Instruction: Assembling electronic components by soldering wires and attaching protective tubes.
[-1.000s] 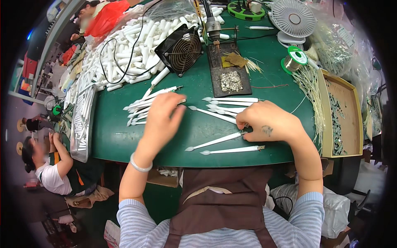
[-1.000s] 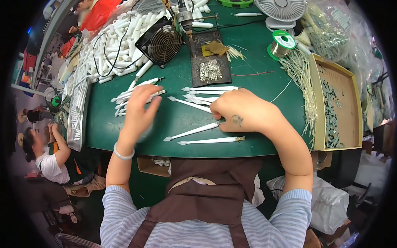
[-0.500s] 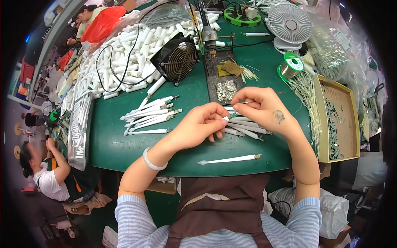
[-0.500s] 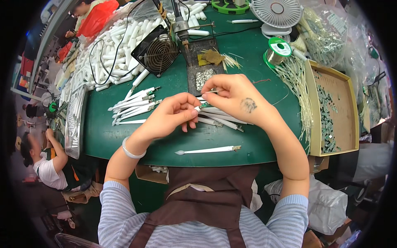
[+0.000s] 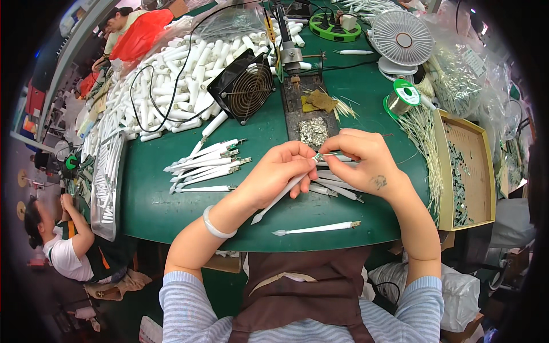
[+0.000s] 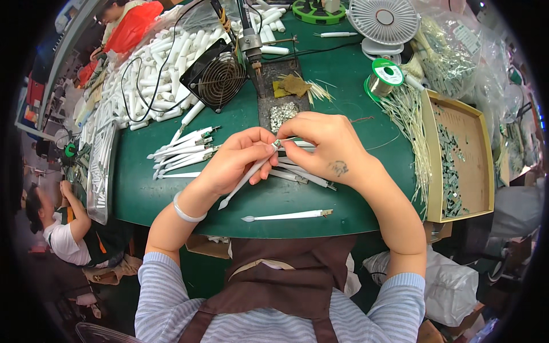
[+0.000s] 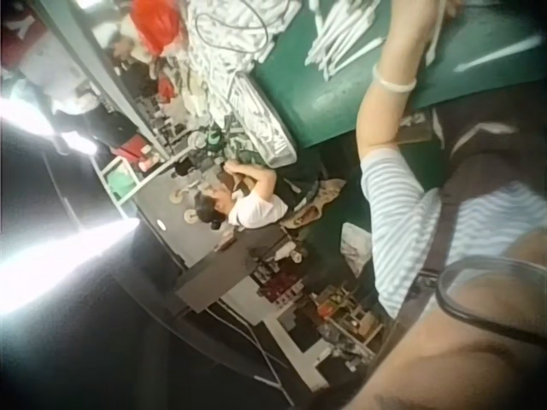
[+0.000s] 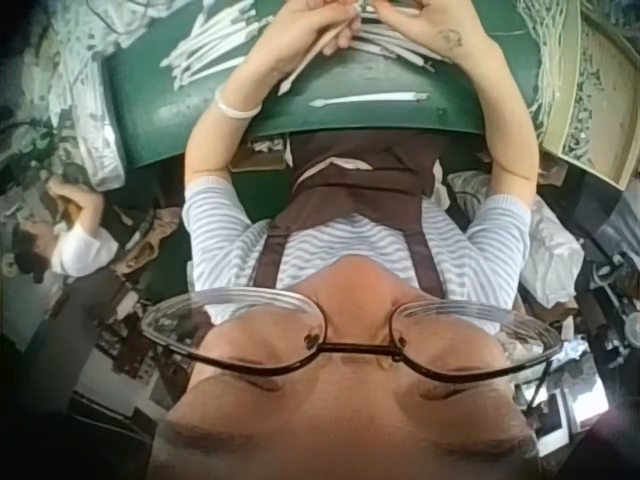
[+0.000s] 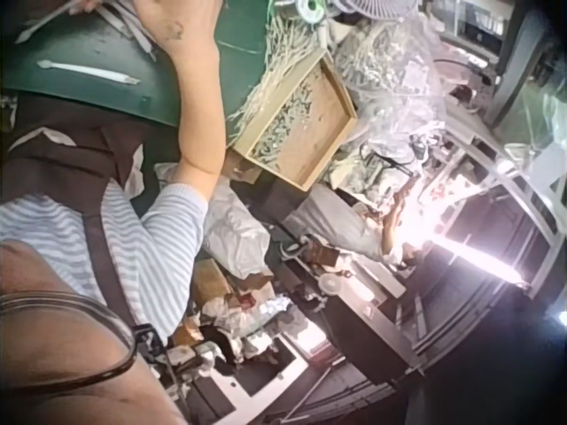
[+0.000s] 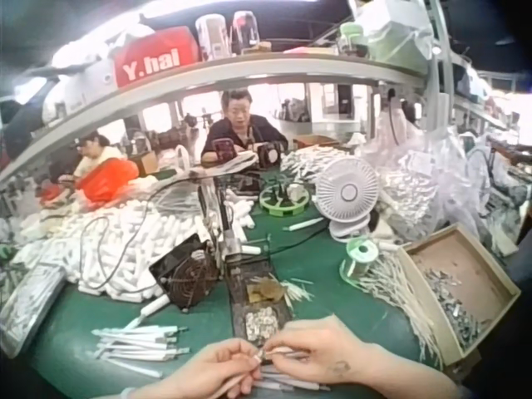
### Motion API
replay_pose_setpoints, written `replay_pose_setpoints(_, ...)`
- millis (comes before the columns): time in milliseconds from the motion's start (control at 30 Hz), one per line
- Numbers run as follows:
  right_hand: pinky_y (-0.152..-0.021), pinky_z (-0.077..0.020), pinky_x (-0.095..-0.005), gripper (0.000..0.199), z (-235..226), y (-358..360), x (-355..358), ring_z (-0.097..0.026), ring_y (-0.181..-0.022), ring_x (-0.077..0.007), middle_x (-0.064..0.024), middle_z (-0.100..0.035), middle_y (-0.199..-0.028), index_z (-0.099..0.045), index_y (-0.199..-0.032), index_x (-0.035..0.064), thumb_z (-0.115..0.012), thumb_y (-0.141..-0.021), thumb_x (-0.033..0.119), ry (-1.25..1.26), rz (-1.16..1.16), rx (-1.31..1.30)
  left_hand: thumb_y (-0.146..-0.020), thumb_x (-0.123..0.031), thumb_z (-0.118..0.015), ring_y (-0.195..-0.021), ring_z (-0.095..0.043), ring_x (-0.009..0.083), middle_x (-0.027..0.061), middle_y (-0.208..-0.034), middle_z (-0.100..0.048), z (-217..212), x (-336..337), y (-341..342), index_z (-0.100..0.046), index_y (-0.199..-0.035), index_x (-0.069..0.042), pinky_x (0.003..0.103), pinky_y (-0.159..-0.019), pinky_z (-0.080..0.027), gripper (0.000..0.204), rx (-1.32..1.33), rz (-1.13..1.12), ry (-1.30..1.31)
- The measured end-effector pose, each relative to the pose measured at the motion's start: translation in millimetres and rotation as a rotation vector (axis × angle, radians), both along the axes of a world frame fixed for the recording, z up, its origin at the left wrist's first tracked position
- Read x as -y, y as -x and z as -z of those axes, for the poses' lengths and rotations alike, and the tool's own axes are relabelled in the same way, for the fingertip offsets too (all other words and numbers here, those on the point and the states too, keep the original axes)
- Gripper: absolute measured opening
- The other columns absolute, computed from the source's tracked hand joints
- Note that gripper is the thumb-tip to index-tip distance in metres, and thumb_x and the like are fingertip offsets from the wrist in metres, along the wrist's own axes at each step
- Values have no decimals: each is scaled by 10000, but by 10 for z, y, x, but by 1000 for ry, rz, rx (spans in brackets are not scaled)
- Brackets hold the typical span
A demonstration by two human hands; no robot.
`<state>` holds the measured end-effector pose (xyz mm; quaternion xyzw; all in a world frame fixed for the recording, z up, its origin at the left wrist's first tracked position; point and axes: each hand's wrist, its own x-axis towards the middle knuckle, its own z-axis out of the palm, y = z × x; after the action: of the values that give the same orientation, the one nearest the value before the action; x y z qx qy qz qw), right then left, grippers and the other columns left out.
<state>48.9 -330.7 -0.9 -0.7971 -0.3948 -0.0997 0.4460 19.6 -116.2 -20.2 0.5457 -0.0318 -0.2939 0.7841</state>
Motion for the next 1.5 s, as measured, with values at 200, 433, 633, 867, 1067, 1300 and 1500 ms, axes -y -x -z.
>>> replay_pose_setpoints(200, -482, -427, -311, 218, -13, 27, -15, -569, -560, -203, -70, -610, -700, -713, -939, 67, -689, -733, -1, 63, -13, 87, -945, -105, -575, -594, -586, 93, 72, -825, -633, 10, 25, 30, -528, -1017, -17, 207, -449, -409, 123, 25, -22, -27)
replay_pose_setpoints(433, -488, -445, -311, 249, 54, 62, -46, -592, -579, -205, -65, -614, -700, -721, -975, 66, -688, -737, 2, 58, 14, 53, -946, -148, -599, -571, -527, 52, 27, -790, -614, 7, 82, 67, -533, -969, -59, 191, -433, -323, 113, 47, -85, -120)
replay_pose_setpoints(633, -471, -457, -310, 223, 128, 56, -80, -598, -540, -209, -65, -616, -672, -725, -953, 55, -716, -737, -1, 60, 74, 219, -962, -120, -582, -537, -507, 58, 46, -780, -624, 59, 110, 59, -534, -944, -55, 193, -417, -325, 83, 88, -193, -127)
replay_pose_setpoints(867, -477, -469, -310, 229, 168, 60, -119, -605, -536, -212, -66, -616, -658, -728, -946, 46, -720, -728, -22, 53, 91, 272, -949, -95, -581, -515, -498, 67, 48, -753, -615, 63, 76, 36, -528, -922, -54, 203, -411, -332, 72, 76, -234, -65)
replay_pose_setpoints(1067, -447, -373, -268, 229, 135, 73, -132, -486, -477, -133, -39, -561, -613, -730, -975, 45, -710, -757, -22, -33, 109, 143, -903, -70, -596, -473, -490, 74, 57, -707, -609, 43, 49, -8, -528, -864, -55, 209, -390, -320, 80, 43, -234, -118)
replay_pose_setpoints(1300, -498, -274, -233, 102, 101, 43, -198, -304, -550, -26, 74, -356, -574, -705, -922, 4, -701, -852, 79, -54, 195, -491, -862, -44, -600, -464, -485, 70, 61, -681, -603, 34, 36, -49, -523, -823, -69, 209, -375, -299, 90, 39, -206, -180)
replay_pose_setpoints(1500, -502, -278, -237, 101, 113, 8, -243, -301, -557, -27, 80, -316, -569, -685, -878, 4, -705, -849, 99, -10, 213, -490, -847, -39, -613, -461, -483, 60, 43, -670, -601, 32, 36, -132, -527, -805, -75, 204, -368, -289, 103, 55, -195, -207)
